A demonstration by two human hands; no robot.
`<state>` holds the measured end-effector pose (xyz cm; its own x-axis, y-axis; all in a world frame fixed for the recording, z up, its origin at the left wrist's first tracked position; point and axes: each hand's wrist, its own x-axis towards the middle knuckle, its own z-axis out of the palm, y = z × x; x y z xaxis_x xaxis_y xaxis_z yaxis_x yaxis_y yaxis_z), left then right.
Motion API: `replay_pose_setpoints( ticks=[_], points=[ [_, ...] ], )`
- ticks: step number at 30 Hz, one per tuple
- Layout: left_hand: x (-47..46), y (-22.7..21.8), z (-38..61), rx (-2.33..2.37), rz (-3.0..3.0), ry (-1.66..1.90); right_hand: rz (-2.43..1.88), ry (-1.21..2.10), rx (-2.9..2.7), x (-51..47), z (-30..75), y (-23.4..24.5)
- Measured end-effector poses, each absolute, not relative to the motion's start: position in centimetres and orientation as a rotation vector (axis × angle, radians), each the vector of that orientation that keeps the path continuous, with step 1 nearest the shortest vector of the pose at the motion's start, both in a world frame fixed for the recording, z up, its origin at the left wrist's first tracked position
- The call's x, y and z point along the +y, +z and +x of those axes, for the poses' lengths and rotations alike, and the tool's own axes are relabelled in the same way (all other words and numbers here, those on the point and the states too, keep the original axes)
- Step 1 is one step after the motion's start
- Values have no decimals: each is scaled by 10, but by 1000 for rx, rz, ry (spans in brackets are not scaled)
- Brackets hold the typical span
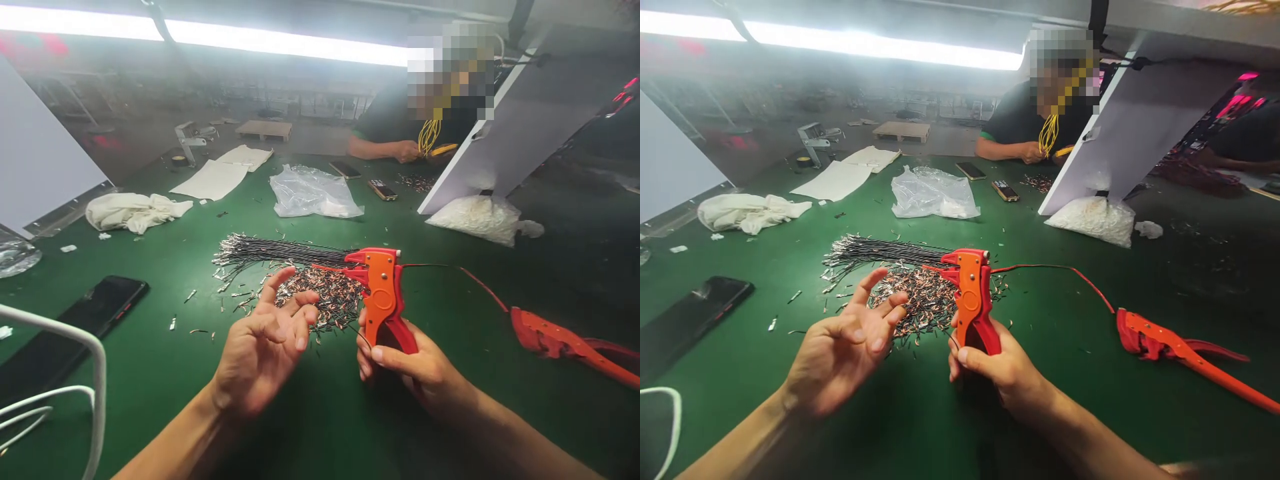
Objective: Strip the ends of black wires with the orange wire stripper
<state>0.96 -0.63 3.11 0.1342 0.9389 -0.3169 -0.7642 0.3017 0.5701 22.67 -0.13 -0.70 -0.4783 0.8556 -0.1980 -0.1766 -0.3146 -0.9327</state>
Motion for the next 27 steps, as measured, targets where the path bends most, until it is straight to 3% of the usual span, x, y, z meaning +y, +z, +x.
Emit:
replay_pose_setpoints(
  ticks=[13,18,24,27],
  points=[
    [-11,20,18,639,552,1180,-932,1879,-1199,-1,226,-10],
    [-11,15,19,695,690,1243,-745,1879,-1104,-4,224,-5],
    [-15,7,24,851,949,824,-573,1925,-1164,-8,228,2],
    [-16,0,28,795,973,839,-606,2000,-1278,-10,228,-6]
  ],
)
